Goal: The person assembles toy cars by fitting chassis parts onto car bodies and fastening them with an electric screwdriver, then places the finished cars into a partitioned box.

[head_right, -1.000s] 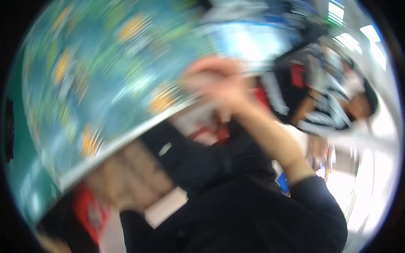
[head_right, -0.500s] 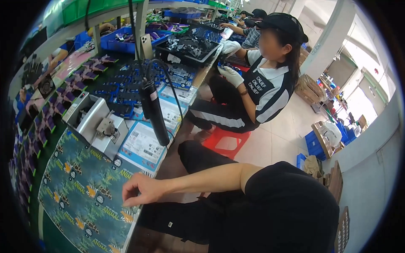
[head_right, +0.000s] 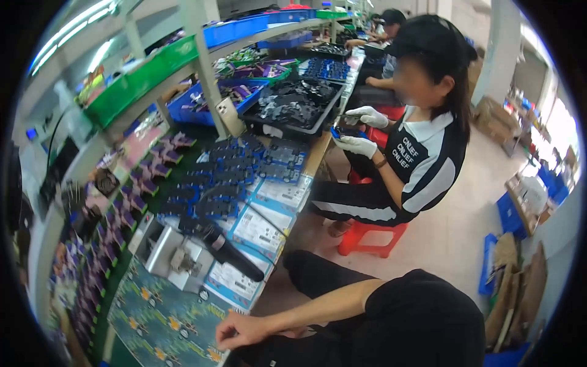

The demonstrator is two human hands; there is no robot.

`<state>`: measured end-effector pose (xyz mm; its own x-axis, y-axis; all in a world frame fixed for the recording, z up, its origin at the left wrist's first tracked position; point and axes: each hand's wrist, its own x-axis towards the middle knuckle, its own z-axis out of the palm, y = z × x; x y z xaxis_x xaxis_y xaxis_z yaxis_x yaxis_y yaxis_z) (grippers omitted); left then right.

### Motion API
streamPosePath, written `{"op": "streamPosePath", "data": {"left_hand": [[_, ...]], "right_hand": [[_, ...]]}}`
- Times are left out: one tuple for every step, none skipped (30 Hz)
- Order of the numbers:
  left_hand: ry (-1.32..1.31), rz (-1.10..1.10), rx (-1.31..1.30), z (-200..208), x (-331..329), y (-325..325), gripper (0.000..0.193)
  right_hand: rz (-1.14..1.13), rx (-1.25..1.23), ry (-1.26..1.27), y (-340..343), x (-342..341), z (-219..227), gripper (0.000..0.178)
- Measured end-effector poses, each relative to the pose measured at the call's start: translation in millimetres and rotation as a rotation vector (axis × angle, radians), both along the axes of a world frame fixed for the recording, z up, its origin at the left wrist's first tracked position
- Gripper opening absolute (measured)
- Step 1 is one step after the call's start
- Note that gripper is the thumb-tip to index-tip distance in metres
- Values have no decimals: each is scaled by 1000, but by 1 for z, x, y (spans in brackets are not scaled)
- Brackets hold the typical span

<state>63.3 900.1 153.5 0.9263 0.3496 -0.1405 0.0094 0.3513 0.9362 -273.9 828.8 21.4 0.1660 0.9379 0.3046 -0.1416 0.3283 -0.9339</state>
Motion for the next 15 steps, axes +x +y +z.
{"op": "streamPosePath", "data": {"left_hand": [[23, 0, 38, -6, 10, 1, 25], [64, -15, 59, -18, 17, -10, 25], [110, -33, 76, -33, 25, -27, 25], [144, -44, 82, -43, 31, -42, 25], [173, -45, 97, -53, 36, -50, 25], [209, -47, 113, -66, 42, -59, 25], [245, -74, 126, -78, 47, -77, 25], [281, -87, 143, -91, 49, -89, 25], [307, -112, 162, -99, 52, -105, 25], [327, -112, 187, -103, 55, -106, 26], [329, -119, 212, -98, 61, -113, 26], [341, -114, 236, -103, 63, -111, 26], [355, -103, 260, -108, 64, -106, 26], [395, -124, 277, -119, 59, -118, 26], [443, -147, 292, -134, 50, -130, 26]], "right_hand": [[73, -4, 43, -13, -3, 0, 18], [171, 9, 69, -39, 11, 13, 19], [183, 113, -14, -68, 28, 21, 20], [182, 180, -30, -106, 53, 48, 20], [213, 176, -127, -141, 85, 67, 18], [124, 199, -155, -174, 121, 89, 15], [-147, 188, -189, -207, 155, 101, 11], [-387, 35, 69, -236, 177, 98, 9], [-612, 75, 171, -248, 214, 87, 14], [-930, -20, 312, -247, 240, 93, 19], [-1063, 26, 263, -244, 269, 80, 22], [-1005, -76, 315, -243, 280, 81, 26], [-875, -148, 322, -238, 297, 81, 40], [-933, -28, 385, -241, 316, 74, 48], [-994, 87, 452, -244, 329, 68, 57]]}}
